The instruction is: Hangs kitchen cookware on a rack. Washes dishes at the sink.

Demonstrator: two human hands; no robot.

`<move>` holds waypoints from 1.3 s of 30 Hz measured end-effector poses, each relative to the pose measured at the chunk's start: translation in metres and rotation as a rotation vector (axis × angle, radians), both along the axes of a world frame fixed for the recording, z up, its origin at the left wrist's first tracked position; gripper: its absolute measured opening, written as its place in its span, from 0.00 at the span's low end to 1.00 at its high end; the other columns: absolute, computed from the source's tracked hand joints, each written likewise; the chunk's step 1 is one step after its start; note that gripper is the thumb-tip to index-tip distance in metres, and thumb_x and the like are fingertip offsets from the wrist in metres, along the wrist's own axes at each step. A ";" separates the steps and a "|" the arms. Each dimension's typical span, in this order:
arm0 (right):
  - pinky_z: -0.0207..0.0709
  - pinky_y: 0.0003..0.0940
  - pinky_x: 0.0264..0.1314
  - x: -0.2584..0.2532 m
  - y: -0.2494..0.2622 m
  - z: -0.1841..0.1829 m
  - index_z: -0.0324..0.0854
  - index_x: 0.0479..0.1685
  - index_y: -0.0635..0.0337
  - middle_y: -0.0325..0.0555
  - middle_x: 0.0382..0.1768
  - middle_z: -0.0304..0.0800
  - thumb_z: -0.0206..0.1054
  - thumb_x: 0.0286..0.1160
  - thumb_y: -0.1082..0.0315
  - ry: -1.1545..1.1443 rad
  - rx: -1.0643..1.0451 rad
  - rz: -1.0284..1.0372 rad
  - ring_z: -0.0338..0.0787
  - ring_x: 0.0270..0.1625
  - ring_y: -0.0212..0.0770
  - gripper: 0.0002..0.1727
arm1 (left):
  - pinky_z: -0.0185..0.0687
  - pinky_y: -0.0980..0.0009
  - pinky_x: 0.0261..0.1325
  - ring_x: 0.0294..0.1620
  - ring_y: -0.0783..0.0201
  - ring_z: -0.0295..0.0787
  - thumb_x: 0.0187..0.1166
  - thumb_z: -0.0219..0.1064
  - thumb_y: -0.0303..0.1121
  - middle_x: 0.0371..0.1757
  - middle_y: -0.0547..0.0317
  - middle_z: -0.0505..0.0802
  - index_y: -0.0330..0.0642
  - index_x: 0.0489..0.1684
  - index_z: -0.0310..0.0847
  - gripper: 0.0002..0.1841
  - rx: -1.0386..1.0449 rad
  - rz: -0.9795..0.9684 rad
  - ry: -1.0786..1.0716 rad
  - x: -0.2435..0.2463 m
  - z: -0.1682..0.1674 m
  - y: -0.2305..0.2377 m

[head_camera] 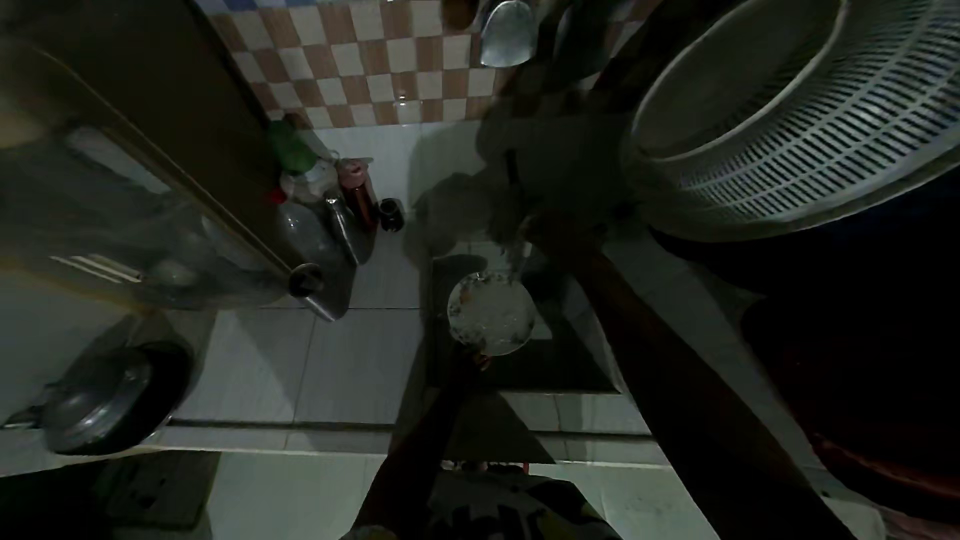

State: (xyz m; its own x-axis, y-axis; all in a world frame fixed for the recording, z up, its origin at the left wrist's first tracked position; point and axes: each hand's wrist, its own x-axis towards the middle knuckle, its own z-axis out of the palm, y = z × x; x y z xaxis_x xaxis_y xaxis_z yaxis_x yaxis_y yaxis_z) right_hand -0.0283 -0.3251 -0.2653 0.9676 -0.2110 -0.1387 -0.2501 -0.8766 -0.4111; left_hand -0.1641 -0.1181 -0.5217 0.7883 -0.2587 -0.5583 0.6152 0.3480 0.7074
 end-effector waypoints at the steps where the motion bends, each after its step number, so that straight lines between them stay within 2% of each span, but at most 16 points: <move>1: 0.74 0.72 0.68 0.003 -0.002 -0.003 0.79 0.73 0.56 0.63 0.66 0.86 0.66 0.82 0.45 -0.008 0.001 0.001 0.85 0.69 0.67 0.29 | 0.89 0.57 0.57 0.56 0.52 0.90 0.87 0.62 0.28 0.66 0.41 0.86 0.44 0.86 0.58 0.29 -0.009 0.004 0.002 0.000 -0.005 0.002; 4: 0.73 0.74 0.69 0.003 -0.002 -0.002 0.75 0.79 0.53 0.63 0.71 0.83 0.61 0.84 0.42 0.019 -0.055 0.020 0.83 0.72 0.68 0.32 | 0.89 0.57 0.60 0.59 0.52 0.90 0.85 0.63 0.28 0.68 0.42 0.85 0.43 0.84 0.62 0.28 -0.064 0.039 0.046 0.001 -0.006 0.004; 6: 0.74 0.73 0.69 0.002 -0.001 0.001 0.77 0.77 0.54 0.62 0.68 0.85 0.61 0.86 0.45 0.020 -0.035 0.049 0.84 0.71 0.67 0.29 | 0.89 0.59 0.59 0.58 0.54 0.90 0.85 0.64 0.28 0.67 0.45 0.86 0.43 0.83 0.63 0.27 -0.054 0.033 0.045 -0.002 0.001 0.008; 7: 0.73 0.74 0.69 0.003 -0.002 -0.001 0.80 0.74 0.53 0.61 0.67 0.86 0.62 0.85 0.45 0.012 -0.008 0.047 0.84 0.70 0.67 0.27 | 0.89 0.62 0.57 0.54 0.57 0.91 0.85 0.64 0.29 0.64 0.46 0.88 0.42 0.81 0.65 0.25 -0.027 0.035 0.038 -0.003 0.004 0.009; 9: 0.74 0.76 0.66 0.007 -0.004 -0.005 0.82 0.72 0.48 0.58 0.66 0.88 0.63 0.83 0.42 0.026 -0.024 0.015 0.86 0.68 0.66 0.27 | 0.90 0.63 0.55 0.52 0.57 0.91 0.85 0.64 0.30 0.62 0.46 0.89 0.41 0.80 0.66 0.24 0.006 0.049 0.047 -0.004 0.002 0.009; 12: 0.73 0.77 0.65 0.006 -0.002 -0.004 0.80 0.73 0.53 0.63 0.67 0.86 0.62 0.83 0.40 0.042 -0.050 0.002 0.85 0.69 0.69 0.31 | 0.90 0.63 0.54 0.51 0.57 0.92 0.85 0.64 0.30 0.60 0.45 0.90 0.40 0.78 0.68 0.23 -0.023 0.076 0.058 -0.003 -0.002 0.008; 15: 0.72 0.77 0.66 0.000 0.004 0.006 0.77 0.76 0.56 0.67 0.66 0.86 0.63 0.83 0.40 0.045 -0.064 -0.013 0.84 0.69 0.72 0.33 | 0.88 0.62 0.58 0.56 0.56 0.89 0.86 0.61 0.27 0.67 0.44 0.85 0.40 0.83 0.62 0.26 -0.083 0.105 0.057 -0.004 -0.002 0.009; 17: 0.72 0.76 0.65 -0.004 0.008 0.013 0.77 0.75 0.59 0.69 0.65 0.85 0.63 0.83 0.42 0.037 -0.076 -0.016 0.84 0.69 0.72 0.33 | 0.89 0.63 0.56 0.54 0.56 0.90 0.87 0.60 0.26 0.67 0.43 0.84 0.39 0.84 0.59 0.26 -0.069 0.132 0.060 -0.001 -0.001 0.006; 21: 0.74 0.74 0.65 -0.003 0.005 0.008 0.79 0.74 0.58 0.67 0.66 0.86 0.65 0.82 0.42 0.006 -0.085 -0.006 0.84 0.69 0.71 0.33 | 0.88 0.64 0.57 0.54 0.57 0.89 0.86 0.63 0.28 0.67 0.45 0.85 0.42 0.82 0.64 0.25 -0.042 0.128 0.092 -0.002 0.007 0.007; 23: 0.74 0.74 0.66 -0.002 0.004 0.007 0.78 0.74 0.59 0.67 0.66 0.85 0.65 0.82 0.41 0.000 -0.087 -0.001 0.83 0.70 0.71 0.34 | 0.88 0.61 0.59 0.58 0.54 0.88 0.85 0.62 0.25 0.70 0.43 0.83 0.42 0.85 0.59 0.28 -0.088 0.131 0.086 0.000 -0.003 0.006; 26: 0.74 0.74 0.65 -0.004 0.004 0.010 0.79 0.72 0.61 0.67 0.65 0.85 0.64 0.82 0.42 0.012 -0.088 -0.003 0.84 0.69 0.70 0.33 | 0.89 0.60 0.55 0.54 0.54 0.91 0.83 0.62 0.23 0.64 0.42 0.87 0.39 0.83 0.61 0.27 0.013 0.100 0.061 0.000 -0.014 0.003; 29: 0.73 0.74 0.65 -0.005 0.006 0.014 0.80 0.71 0.60 0.67 0.64 0.86 0.65 0.82 0.42 0.019 -0.069 -0.011 0.84 0.68 0.70 0.32 | 0.88 0.58 0.61 0.59 0.54 0.90 0.83 0.66 0.27 0.68 0.44 0.86 0.40 0.82 0.65 0.27 0.061 0.010 -0.044 -0.006 -0.006 0.008; 31: 0.73 0.74 0.66 -0.008 0.006 0.015 0.81 0.71 0.58 0.66 0.64 0.87 0.64 0.83 0.44 -0.003 -0.048 -0.001 0.85 0.68 0.70 0.30 | 0.88 0.55 0.63 0.63 0.51 0.88 0.83 0.65 0.26 0.72 0.42 0.83 0.41 0.86 0.60 0.31 -0.015 0.003 -0.028 -0.008 0.003 0.006; 35: 0.73 0.73 0.68 -0.008 0.007 0.013 0.83 0.70 0.55 0.60 0.65 0.88 0.66 0.82 0.45 -0.018 -0.026 -0.007 0.85 0.70 0.65 0.27 | 0.87 0.60 0.59 0.57 0.56 0.89 0.85 0.60 0.23 0.71 0.43 0.84 0.40 0.86 0.61 0.28 0.081 -0.123 -0.037 -0.011 0.026 0.010; 37: 0.75 0.71 0.68 -0.004 0.003 0.008 0.86 0.66 0.52 0.56 0.63 0.90 0.67 0.81 0.46 -0.042 -0.005 0.006 0.87 0.68 0.62 0.24 | 0.89 0.61 0.56 0.53 0.57 0.91 0.85 0.61 0.22 0.66 0.44 0.87 0.40 0.82 0.65 0.25 0.121 -0.146 -0.063 -0.009 0.034 0.021; 39: 0.76 0.69 0.68 -0.001 -0.002 0.004 0.86 0.67 0.51 0.54 0.64 0.90 0.64 0.83 0.45 -0.034 -0.003 0.037 0.87 0.68 0.60 0.24 | 0.92 0.61 0.53 0.50 0.57 0.93 0.85 0.64 0.27 0.59 0.45 0.91 0.38 0.78 0.70 0.22 0.179 -0.146 -0.097 -0.004 0.036 0.033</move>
State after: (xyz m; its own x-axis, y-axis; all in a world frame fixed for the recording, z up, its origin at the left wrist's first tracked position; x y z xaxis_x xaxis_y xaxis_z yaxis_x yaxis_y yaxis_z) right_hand -0.0298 -0.3268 -0.2610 0.9788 -0.1757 -0.1055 -0.2039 -0.8860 -0.4164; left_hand -0.1683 -0.0851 -0.4857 0.8019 -0.2773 -0.5292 0.5761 0.1240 0.8079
